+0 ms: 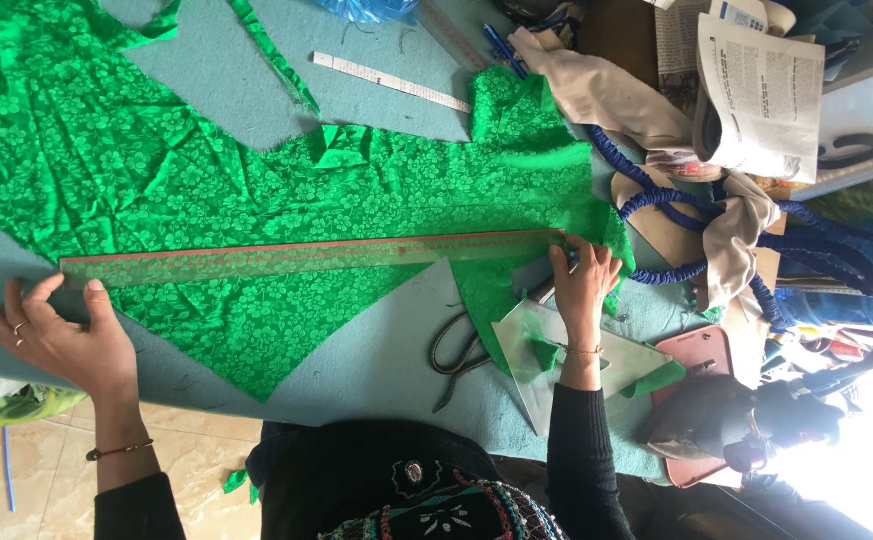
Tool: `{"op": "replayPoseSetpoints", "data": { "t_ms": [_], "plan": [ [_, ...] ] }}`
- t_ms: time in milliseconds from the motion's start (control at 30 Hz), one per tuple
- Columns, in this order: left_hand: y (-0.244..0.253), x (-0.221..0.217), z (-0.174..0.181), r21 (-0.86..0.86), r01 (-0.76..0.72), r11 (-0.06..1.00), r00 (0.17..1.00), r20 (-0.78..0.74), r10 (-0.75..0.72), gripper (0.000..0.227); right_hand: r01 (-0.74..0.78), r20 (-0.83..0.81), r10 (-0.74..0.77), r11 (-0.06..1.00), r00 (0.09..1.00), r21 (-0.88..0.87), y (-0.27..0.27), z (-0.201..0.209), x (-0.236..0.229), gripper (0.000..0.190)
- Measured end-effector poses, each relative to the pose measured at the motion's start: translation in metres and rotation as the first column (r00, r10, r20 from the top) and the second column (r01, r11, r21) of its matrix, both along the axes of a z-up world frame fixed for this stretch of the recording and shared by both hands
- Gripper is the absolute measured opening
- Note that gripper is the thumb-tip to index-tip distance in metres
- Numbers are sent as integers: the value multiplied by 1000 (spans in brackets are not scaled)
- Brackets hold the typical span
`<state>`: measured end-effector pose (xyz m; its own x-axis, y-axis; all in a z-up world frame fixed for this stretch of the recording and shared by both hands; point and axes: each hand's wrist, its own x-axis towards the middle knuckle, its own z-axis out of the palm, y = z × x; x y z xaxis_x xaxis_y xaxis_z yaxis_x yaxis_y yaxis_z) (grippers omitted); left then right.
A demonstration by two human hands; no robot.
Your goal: The person measures and marks a green patterned fabric on a table using a ruler and a pen. They then use scissors to cut the fabric along the marked lines.
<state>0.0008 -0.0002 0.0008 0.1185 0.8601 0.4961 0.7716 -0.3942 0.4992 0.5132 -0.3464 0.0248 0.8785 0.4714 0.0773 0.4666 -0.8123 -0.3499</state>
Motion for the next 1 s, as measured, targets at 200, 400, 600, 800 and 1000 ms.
{"op": "replayPoseSetpoints", "data": {
  "t_ms": [200, 400, 600, 800, 1000],
  "plan": [
    [3, -2, -4, 98, 15, 995, 1000, -28, -13, 24, -29, 81, 27, 999, 996, 21, -4, -9, 4, 37],
    [2, 2, 2, 58, -36, 998, 999, -17, 37, 26, -116, 116, 107, 990, 987, 77, -1, 5, -11, 33],
    [2, 4, 11, 17, -82, 997, 997, 5, 82, 27, -270, 114, 254, 951, 960, 154, 14, 36, -64, 28],
    [3, 0, 5, -49, -128, 991, 992, -7, 127, 41, -285, 70, 277, 944, 958, 168, 31, 50, -119, 30],
    [9, -10, 13, -129, -81, 988, 997, -21, 79, 36, -293, 37, 292, 935, 956, 201, 74, 58, -174, 28]
  ]
}}
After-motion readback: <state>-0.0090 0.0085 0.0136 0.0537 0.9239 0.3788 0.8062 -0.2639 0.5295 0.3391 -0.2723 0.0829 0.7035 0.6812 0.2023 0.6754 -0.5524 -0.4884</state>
